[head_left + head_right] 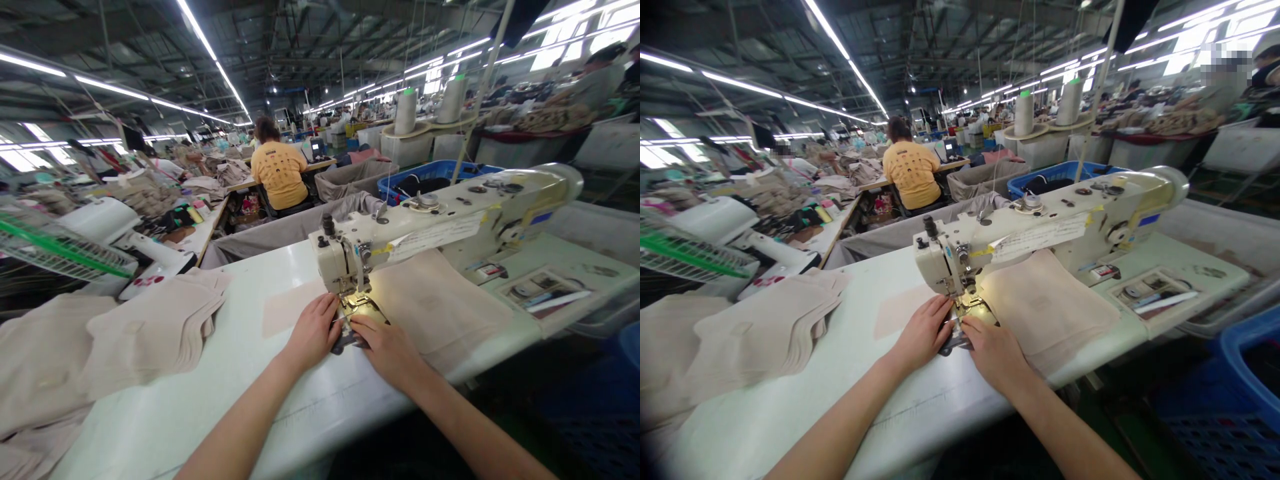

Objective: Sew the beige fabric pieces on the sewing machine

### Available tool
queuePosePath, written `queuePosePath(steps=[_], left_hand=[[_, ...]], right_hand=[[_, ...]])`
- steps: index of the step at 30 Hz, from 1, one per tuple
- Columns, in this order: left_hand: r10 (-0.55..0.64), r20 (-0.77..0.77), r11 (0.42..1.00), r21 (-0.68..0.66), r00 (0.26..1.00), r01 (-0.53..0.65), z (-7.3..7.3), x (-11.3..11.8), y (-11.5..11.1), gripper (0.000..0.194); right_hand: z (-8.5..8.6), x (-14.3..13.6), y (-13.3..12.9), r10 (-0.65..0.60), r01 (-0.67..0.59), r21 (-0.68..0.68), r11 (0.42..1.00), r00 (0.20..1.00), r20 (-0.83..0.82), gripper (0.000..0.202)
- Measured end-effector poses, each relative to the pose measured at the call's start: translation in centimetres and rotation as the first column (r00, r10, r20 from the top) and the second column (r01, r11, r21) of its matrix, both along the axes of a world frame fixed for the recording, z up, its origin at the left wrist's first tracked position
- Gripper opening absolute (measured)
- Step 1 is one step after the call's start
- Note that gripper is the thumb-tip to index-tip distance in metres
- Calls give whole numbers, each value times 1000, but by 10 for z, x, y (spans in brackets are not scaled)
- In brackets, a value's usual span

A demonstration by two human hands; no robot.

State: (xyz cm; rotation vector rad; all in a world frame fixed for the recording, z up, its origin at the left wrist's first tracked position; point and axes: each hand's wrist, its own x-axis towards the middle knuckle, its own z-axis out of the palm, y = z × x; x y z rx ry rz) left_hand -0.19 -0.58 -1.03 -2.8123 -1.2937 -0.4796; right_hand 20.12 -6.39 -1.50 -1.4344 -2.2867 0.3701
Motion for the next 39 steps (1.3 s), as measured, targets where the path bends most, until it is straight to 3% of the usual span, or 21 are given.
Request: queuePosePath(steps=[3, 8, 12, 14, 19, 39], left_hand=[[45, -47, 999, -8, 998, -45, 3, 2, -2, 42], [142, -135, 988, -47, 981, -150, 23, 8, -12, 33], [44, -104, 979, -196, 994, -64, 32, 12, -25, 30], [5, -113, 979, -203, 994, -28, 31, 15, -32, 28], [31, -149, 996, -82, 988, -44, 22, 19, -36, 35], [-37, -93, 996, -83, 995, 29, 16, 10, -22, 41]], right_hand=[[0, 0, 0, 7, -7, -3, 1000, 1000, -8, 45], [1, 2, 1, 14, -15, -9, 1000, 999, -37, 42], [2, 6, -4, 17, -16, 8, 1000, 995, -98, 30], [2, 8, -9, 46, -43, 26, 999, 993, -108, 25], [7, 9, -16, 56, -56, 8, 998, 998, -21, 23], [8, 2, -12, -5, 3, 26, 1000, 997, 83, 12]])
